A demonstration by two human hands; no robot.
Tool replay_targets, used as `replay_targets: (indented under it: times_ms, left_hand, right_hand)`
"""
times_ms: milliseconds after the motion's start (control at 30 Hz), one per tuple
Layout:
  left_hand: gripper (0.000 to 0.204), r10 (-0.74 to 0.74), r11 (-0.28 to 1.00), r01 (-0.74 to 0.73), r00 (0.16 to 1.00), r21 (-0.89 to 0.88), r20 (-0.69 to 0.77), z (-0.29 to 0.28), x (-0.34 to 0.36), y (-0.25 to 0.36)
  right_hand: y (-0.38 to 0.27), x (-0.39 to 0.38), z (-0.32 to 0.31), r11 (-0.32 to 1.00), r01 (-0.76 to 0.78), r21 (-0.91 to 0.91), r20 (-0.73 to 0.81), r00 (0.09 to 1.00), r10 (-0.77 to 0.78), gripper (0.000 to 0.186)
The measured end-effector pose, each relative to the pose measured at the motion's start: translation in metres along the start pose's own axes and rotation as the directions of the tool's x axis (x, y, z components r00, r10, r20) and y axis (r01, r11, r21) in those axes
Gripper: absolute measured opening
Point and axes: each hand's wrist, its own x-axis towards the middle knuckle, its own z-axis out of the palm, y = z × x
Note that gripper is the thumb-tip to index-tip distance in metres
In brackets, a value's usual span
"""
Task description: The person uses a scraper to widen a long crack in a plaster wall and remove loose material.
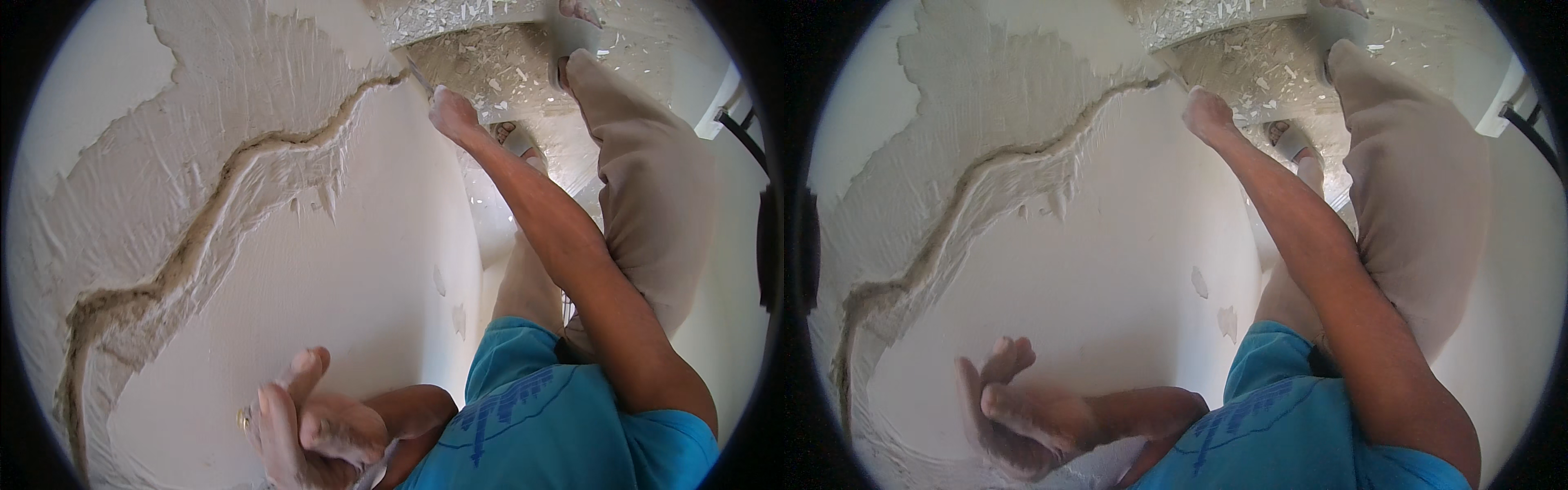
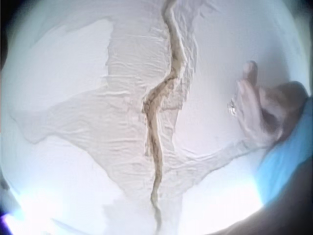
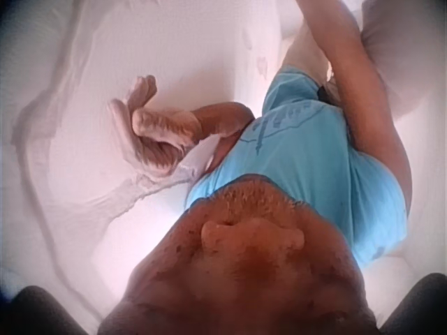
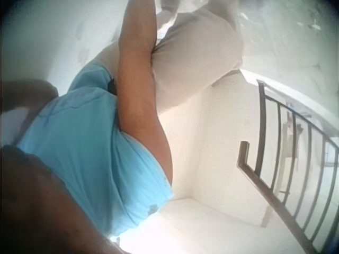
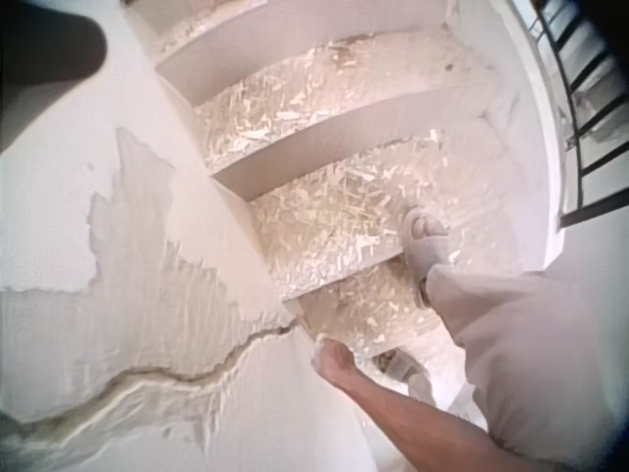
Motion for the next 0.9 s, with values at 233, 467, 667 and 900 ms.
replay_targets:
  times_ms: [233,467,667,900]
  left_hand:
    - [0.022,-0.096,0.99,0.096,0.995,-0.1,0.008,0.007,0.002,-0.001]
    - [0.017,-0.064,0.99,0.072,0.996,-0.121,0.063,0.005,0.004,-0.007]
    - [0.017,-0.024,0.995,0.03,0.998,-0.099,0.062,0.003,0.008,-0.006]
    - [0.014,-0.001,0.993,0.007,0.998,-0.116,0.055,0.003,0.011,-0.009]
  right_hand:
    - [0.012,-0.031,-0.029,0.987,0.146,0.071,-0.147,0.98,-0.135,0.034]
    - [-0.035,-0.085,-0.04,0.952,0.289,-0.104,-0.095,0.95,-0.299,0.021]
    - [-0.028,-0.046,-0.033,0.956,0.283,-0.082,-0.116,0.95,-0.291,0.024]
    - [-0.022,-0.069,-0.057,0.998,0.067,-0.002,-0.05,0.996,-0.067,0.037]
